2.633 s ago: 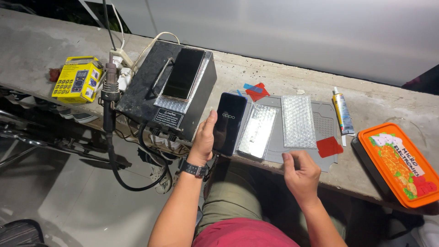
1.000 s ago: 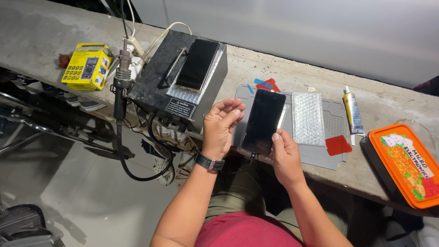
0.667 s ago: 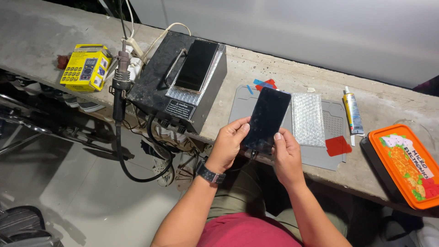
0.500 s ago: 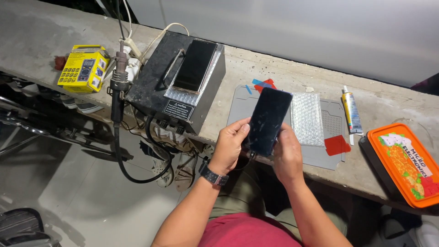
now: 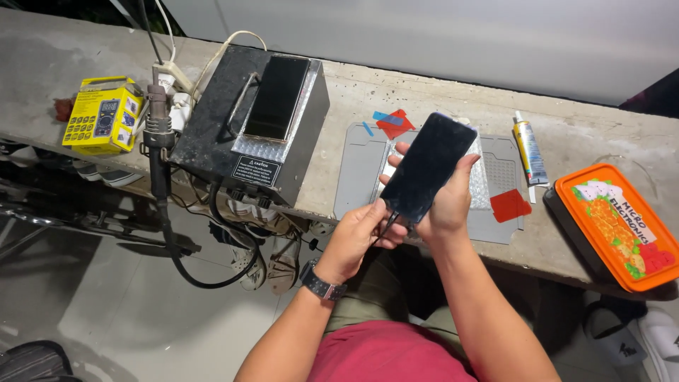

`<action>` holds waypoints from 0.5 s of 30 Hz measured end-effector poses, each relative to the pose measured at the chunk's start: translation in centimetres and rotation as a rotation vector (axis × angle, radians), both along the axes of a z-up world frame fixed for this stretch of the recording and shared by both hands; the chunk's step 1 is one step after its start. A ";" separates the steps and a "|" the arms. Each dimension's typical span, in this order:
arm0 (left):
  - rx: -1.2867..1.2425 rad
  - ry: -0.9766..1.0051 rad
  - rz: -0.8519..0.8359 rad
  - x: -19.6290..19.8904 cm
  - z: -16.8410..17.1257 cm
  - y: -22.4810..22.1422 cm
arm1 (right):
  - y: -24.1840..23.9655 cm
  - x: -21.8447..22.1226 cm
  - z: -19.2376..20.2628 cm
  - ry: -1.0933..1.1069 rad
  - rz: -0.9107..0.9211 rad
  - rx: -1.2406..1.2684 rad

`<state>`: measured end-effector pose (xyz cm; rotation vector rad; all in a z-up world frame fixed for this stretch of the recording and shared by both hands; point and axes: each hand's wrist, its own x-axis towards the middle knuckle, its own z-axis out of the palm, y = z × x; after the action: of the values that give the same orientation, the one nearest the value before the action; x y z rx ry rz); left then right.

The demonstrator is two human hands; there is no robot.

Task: The person unwraps a replacement phone screen from bubble wrap, picks up a mobile phone, inspects the device, and plugs in a charging cable.

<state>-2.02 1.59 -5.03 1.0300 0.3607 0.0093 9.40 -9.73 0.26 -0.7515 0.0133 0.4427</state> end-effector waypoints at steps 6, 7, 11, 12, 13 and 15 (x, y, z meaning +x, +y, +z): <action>0.092 -0.036 -0.012 -0.2 -2.2 -0.2 | 0.2 -0.8 1.2 -0.034 0.011 0.024; 0.092 -0.035 -0.010 -0.1 -2.1 -0.2 | 0.4 -1.3 1.1 -0.032 0.012 0.024; 0.155 -0.050 0.003 0.1 -1.5 -0.2 | 0.9 -1.5 0.2 -0.055 -0.005 0.002; 0.177 -0.062 0.007 0.1 -1.2 -0.2 | 1.0 -1.1 -0.2 -0.056 0.005 0.015; 0.177 -0.062 0.015 0.1 -1.2 -0.2 | 1.1 -1.1 0.0 -0.056 0.012 0.015; 0.203 -0.076 0.044 -0.1 -1.1 -0.3 | 1.3 -1.2 0.5 -0.064 0.008 0.021</action>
<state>-2.09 1.32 -6.17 1.2183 0.3171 0.1267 8.18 -8.46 0.75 -0.7454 -0.0541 0.4259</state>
